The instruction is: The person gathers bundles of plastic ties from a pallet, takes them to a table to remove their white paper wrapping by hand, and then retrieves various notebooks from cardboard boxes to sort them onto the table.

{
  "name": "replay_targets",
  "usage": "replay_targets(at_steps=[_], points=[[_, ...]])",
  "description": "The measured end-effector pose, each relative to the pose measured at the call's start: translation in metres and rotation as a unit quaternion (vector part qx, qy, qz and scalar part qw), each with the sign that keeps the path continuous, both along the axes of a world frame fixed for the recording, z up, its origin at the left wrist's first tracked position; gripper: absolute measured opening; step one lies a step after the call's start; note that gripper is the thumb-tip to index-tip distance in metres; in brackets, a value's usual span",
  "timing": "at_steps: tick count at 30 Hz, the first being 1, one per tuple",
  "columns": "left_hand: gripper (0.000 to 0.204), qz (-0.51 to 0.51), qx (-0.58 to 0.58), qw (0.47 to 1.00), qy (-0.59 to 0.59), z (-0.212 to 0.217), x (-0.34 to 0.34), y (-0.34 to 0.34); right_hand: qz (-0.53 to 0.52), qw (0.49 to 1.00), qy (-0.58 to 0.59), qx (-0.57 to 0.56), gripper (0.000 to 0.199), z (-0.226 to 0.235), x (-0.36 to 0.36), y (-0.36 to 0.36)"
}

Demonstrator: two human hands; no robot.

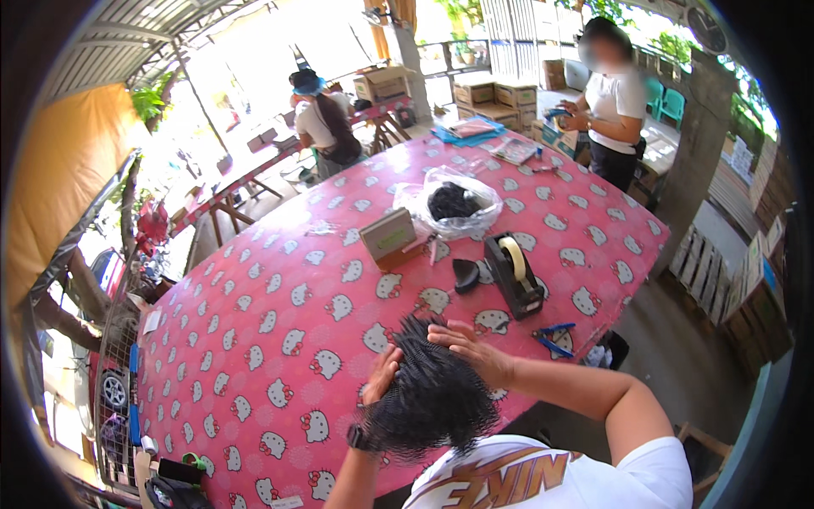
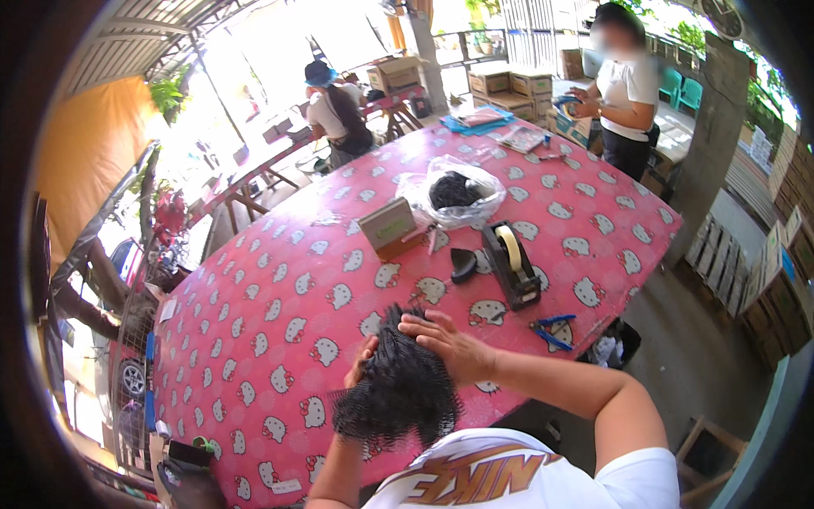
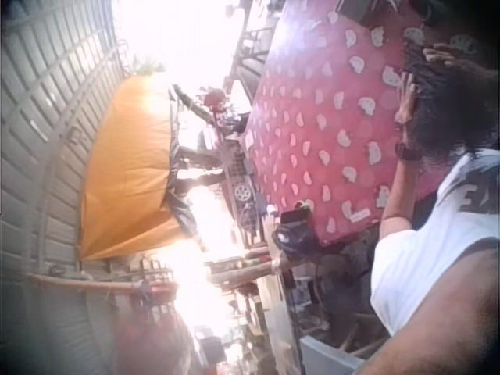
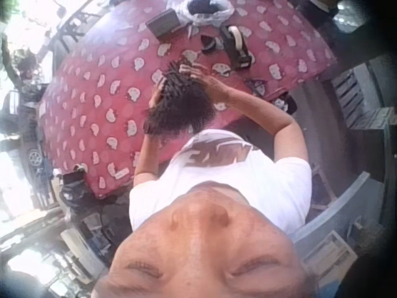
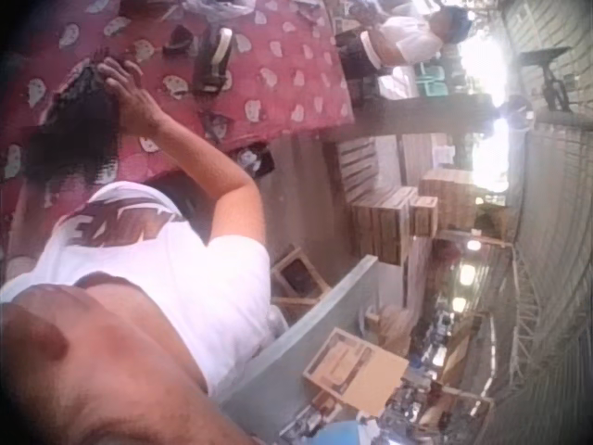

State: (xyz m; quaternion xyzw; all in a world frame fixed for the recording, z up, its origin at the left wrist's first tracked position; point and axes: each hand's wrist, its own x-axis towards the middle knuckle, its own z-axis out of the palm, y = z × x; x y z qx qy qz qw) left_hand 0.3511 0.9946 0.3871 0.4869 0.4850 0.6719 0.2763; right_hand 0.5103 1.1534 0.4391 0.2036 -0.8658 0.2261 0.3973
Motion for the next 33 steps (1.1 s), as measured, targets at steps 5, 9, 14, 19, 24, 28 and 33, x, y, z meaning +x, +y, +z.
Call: replay_targets(at_steps=[5,9,14,19,24,28,33], points=[[0.057,0.052,0.062,0.857,0.509,-0.045,-0.022,0.029,-0.122,0.972,-0.125,0.155,0.088,-0.076,0.032,0.051],[0.07,-0.023,-0.09,0.736,0.67,-0.073,-0.015,0.032,-0.202,0.874,-0.399,0.188,0.068,-0.113,0.06,0.055],[0.078,0.031,-0.181,0.754,0.63,-0.057,-0.011,0.018,-0.222,0.89,-0.356,0.18,0.054,-0.109,0.078,0.072],[0.065,0.319,-0.268,0.882,0.22,-0.11,0.014,-0.027,-0.321,0.839,-0.438,0.04,0.028,-0.104,0.126,0.101],[0.054,0.253,-0.264,0.929,0.051,-0.102,0.039,-0.014,-0.402,0.797,-0.3,-0.336,0.027,-0.061,0.107,0.097],[0.061,0.245,-0.253,0.932,0.083,-0.107,0.072,0.033,-0.674,0.724,-0.078,-0.124,0.063,-0.105,0.086,0.116],[0.069,0.212,-0.2,0.948,0.13,-0.12,0.081,0.105,-0.64,0.709,-0.213,-0.206,0.079,-0.109,0.099,0.15]])
